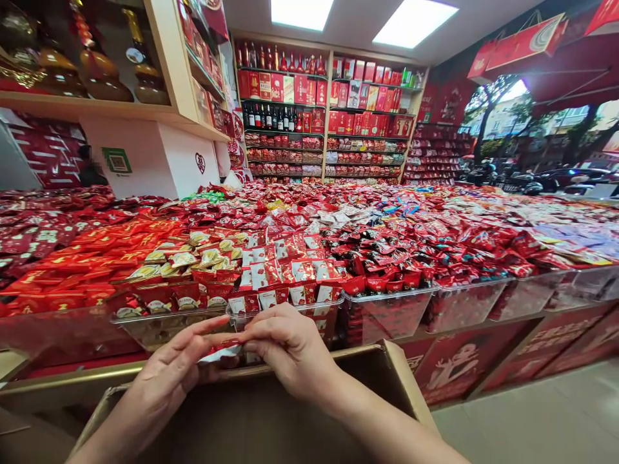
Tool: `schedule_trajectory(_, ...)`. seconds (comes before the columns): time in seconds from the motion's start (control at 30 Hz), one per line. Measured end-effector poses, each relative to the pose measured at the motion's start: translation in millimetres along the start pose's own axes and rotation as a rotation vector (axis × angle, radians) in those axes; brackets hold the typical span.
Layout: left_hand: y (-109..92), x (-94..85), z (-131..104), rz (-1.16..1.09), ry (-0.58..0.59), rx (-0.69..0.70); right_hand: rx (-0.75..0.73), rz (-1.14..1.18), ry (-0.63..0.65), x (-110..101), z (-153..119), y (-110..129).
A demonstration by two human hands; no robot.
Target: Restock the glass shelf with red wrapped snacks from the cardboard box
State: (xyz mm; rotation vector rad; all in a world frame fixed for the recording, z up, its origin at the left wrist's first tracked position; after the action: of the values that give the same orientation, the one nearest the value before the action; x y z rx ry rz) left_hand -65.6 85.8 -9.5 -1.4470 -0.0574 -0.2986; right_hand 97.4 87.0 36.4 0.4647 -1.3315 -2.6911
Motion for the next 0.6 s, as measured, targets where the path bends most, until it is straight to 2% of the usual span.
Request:
schedule_trajectory(0.07, -5.4, -1.9, -0.5, 0.025, -0.063, 0.084, 0.006, 0.016, 0.011, 0.8, -2.3, 2.3)
schedule_trajectory(0.2, -9.9, 3.6, -3.1, 0.046, -0.107, 0.226, 0.306, 0.364, -0.041, 3.3, -7.2, -13.5)
schedule_trajectory(0.3, -6.2, 11.2, -4.1, 0.053, -0.09, 0.232, 0.454, 0.557, -0.02, 11.5, -10.1, -23.3)
schedule_trajectory(0.47, -1.2, 20.6, -5.7, 0.118, 0.003, 0.138, 0.506, 0.563, -0.05, 14.2, -10.8, -31.2)
schedule_trajectory(0.6, -6.1, 11.1, -6.2, 0.211, -0.008, 0.156, 0.466, 0.533, -0.058, 17.9, -12.5, -29.1)
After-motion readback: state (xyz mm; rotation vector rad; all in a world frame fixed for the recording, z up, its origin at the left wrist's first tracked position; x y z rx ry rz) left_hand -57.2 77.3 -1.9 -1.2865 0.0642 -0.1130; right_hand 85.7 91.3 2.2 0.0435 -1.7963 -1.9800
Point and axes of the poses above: each hand's wrist, its own z-axis towards the middle knuckle, its own x-axis out of the palm, y = z × x, the point moved 6 cm from there along z, towards the middle knuckle, and after that the axes turned 4 degrees about x, right-handed, at the moved point
